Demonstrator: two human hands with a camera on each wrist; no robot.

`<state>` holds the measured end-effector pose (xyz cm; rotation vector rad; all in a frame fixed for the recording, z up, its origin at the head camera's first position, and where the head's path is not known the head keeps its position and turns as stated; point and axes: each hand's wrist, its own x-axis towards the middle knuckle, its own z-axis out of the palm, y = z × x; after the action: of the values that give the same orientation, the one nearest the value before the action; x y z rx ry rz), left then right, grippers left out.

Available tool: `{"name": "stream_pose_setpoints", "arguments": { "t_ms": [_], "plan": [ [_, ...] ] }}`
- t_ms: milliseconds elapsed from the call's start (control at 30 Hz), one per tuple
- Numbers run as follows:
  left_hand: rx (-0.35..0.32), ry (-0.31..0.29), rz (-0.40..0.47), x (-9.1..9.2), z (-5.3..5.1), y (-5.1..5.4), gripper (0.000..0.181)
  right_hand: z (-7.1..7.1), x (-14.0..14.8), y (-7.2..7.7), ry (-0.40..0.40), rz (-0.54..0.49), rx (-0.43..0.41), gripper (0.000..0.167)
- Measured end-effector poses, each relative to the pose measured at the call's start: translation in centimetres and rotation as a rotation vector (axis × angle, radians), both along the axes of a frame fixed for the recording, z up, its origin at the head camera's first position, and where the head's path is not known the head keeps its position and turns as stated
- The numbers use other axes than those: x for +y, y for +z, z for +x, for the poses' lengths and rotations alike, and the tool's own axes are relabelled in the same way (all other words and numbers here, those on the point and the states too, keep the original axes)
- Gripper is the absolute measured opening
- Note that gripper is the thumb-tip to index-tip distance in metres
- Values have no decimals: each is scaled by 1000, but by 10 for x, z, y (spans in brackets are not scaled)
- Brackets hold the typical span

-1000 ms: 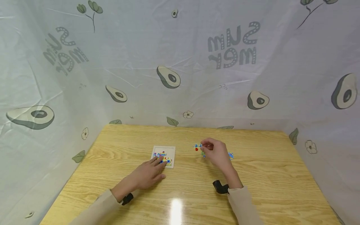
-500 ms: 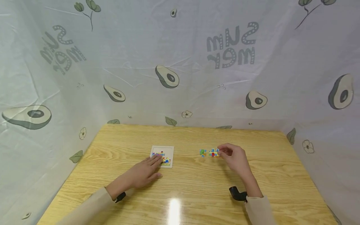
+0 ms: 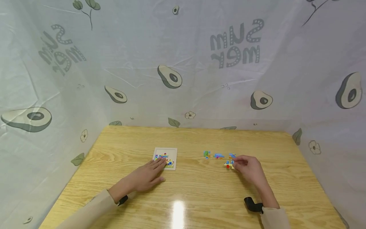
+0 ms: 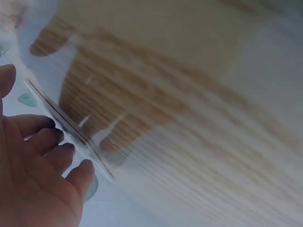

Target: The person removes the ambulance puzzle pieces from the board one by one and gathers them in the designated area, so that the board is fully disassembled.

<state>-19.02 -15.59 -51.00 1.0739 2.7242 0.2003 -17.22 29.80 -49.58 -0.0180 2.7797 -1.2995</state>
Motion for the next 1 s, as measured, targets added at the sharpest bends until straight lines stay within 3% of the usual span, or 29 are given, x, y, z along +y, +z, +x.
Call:
{"name": "stream_pose_setpoints", "arguments": {
  "t_ms": [533,1000],
  "plan": [
    [-63,18,-26,0,-2,3,70,-8,13,1,-41,73,-135,28],
    [-74,33,-52,1,-3,7,69,-12,10,5,-52,176,-125,27]
  ]
}}
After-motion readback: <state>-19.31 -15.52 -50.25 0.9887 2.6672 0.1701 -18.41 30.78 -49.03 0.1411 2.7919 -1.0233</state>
